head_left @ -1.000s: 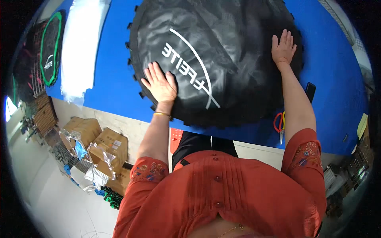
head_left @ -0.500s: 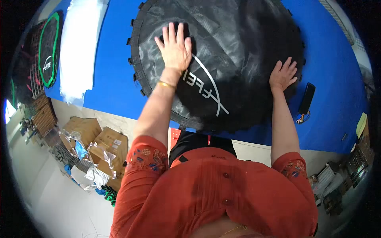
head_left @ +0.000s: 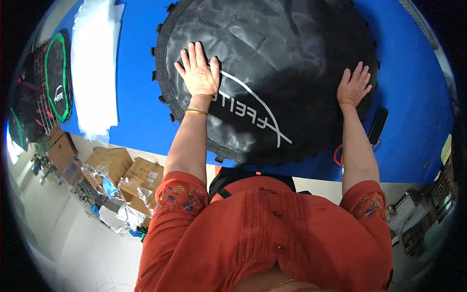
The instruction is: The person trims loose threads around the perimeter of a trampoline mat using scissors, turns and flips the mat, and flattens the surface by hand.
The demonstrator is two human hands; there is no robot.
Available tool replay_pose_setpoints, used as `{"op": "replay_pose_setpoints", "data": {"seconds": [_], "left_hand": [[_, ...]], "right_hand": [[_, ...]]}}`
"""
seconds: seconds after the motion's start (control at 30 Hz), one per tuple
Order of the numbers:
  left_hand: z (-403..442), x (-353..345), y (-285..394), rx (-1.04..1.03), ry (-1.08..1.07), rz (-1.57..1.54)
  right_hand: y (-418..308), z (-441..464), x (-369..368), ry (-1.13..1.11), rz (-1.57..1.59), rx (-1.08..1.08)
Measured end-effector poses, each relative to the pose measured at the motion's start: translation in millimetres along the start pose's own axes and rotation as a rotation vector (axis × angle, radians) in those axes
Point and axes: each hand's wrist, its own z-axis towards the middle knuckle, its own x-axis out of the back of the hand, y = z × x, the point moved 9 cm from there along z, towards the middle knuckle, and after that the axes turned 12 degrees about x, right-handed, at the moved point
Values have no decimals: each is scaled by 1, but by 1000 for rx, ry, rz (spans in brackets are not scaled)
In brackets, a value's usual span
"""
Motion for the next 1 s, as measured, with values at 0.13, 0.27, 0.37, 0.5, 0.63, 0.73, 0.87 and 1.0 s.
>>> {"op": "replay_pose_setpoints", "data": {"seconds": [0.13,0.27,0.37,0.5,0.63,0.73,0.87,1.0], "left_hand": [[-10,-4,-11,82,4,-7],[-27,-6,-18,133,-1,-33],[-39,-8,-26,41,-27,-13],[-47,-5,-22,-62,-34,12],[-49,-3,-20,-68,-15,-14],[-48,-3,-19,-69,10,-36],[-50,-4,-21,-61,22,-32],[-48,-7,-25,-51,19,-50]], "right_hand": [[-9,28,-6,21,32,77],[-18,49,-18,43,60,161],[-25,57,-25,27,48,200],[-17,59,-21,40,49,205],[-13,58,-23,41,24,194],[-11,62,-24,47,6,191],[-12,61,-23,69,14,200],[-13,61,-26,60,-1,204]]}}
